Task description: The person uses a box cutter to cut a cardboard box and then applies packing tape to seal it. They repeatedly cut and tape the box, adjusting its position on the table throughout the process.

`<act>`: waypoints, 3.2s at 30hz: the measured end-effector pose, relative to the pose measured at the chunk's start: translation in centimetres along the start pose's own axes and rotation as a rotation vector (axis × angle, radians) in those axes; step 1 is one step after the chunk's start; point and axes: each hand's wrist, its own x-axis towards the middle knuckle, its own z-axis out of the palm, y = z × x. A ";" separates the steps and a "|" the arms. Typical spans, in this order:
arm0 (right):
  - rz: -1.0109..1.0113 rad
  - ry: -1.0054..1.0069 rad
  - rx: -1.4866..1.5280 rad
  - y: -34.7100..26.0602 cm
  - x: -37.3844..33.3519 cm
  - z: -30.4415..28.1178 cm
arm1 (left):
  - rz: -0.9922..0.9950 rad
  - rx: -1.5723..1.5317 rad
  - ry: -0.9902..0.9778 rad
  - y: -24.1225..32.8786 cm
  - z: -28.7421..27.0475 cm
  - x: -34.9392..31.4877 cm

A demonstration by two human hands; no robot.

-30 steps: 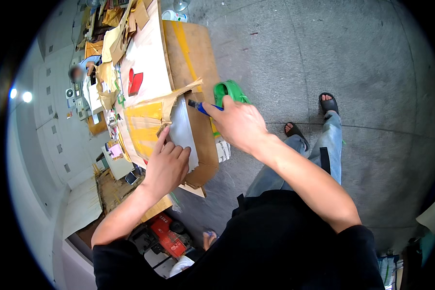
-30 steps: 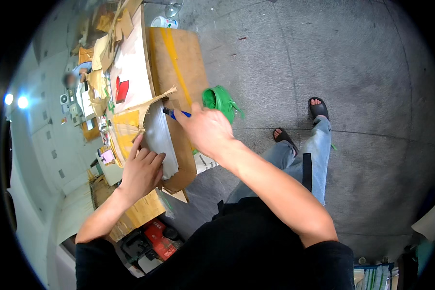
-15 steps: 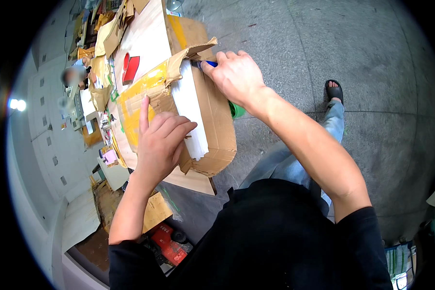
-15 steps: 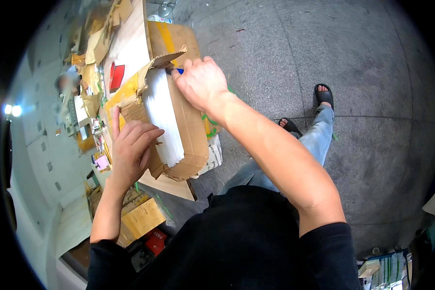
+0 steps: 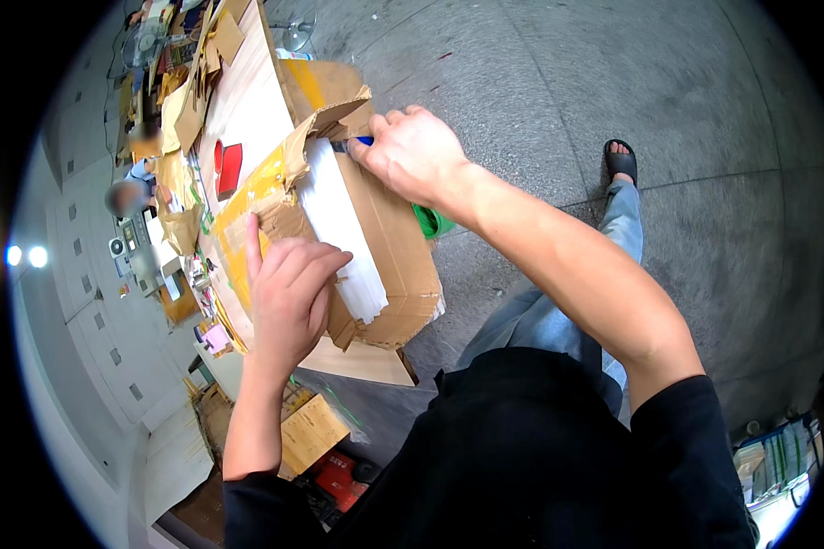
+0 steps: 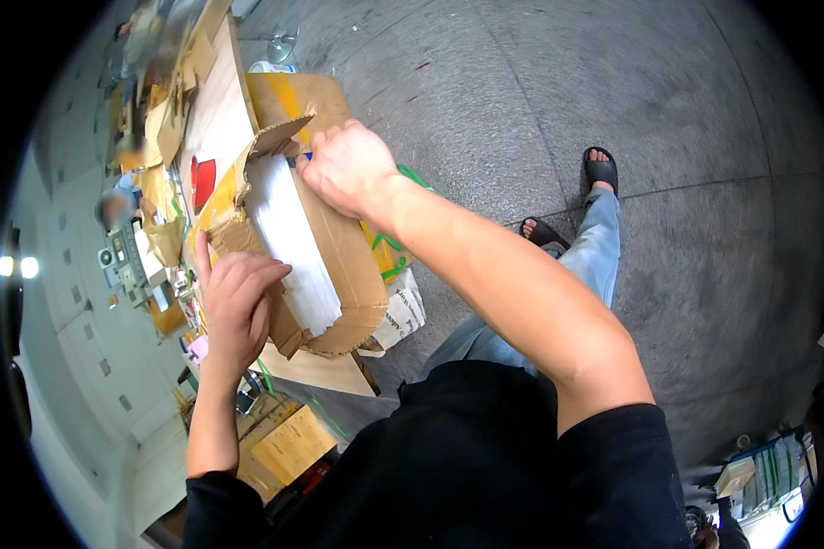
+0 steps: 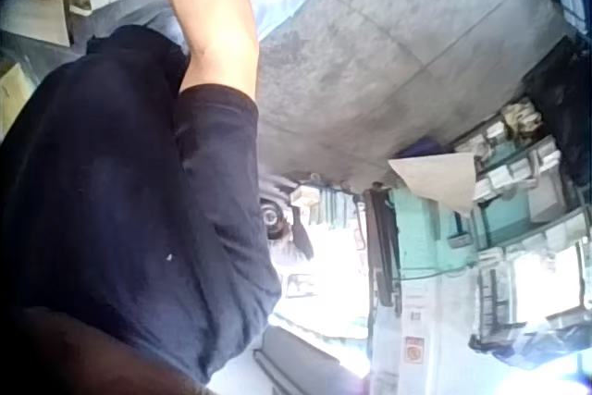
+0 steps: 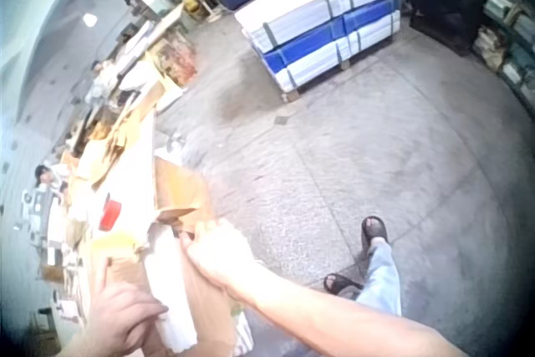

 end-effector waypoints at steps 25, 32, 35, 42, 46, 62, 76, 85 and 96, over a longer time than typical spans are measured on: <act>0.080 -0.010 -0.049 -3.5 1.4 0.0 | -0.889 -0.676 0.138 -19.6 7.6 5.9; 0.183 0.101 -0.050 -3.3 1.6 1.5 | -0.768 -0.537 0.081 -20.7 8.7 6.3; 0.196 0.177 -0.035 -3.5 0.9 2.2 | -0.721 -0.470 0.057 -20.6 8.3 6.4; 0.306 0.123 -0.035 -5.4 1.7 2.5 | -0.698 -0.416 0.075 -20.3 8.3 6.0; 0.338 0.228 -0.019 -4.0 0.3 3.1 | -0.693 -0.469 0.090 -21.3 8.8 6.1; 0.631 -0.021 1.629 -0.8 -8.7 1.6 | -0.796 -0.733 0.190 -18.2 7.3 6.4; 0.482 0.087 1.976 -3.4 -0.8 5.4 | -1.255 -0.917 0.507 -15.8 8.4 8.6; 0.483 -0.127 2.028 -1.2 1.3 4.5 | -1.229 -0.833 0.486 -17.5 8.5 8.0; 0.372 -0.052 2.004 -2.0 3.2 6.3 | -1.170 -0.877 0.403 -18.3 7.9 7.1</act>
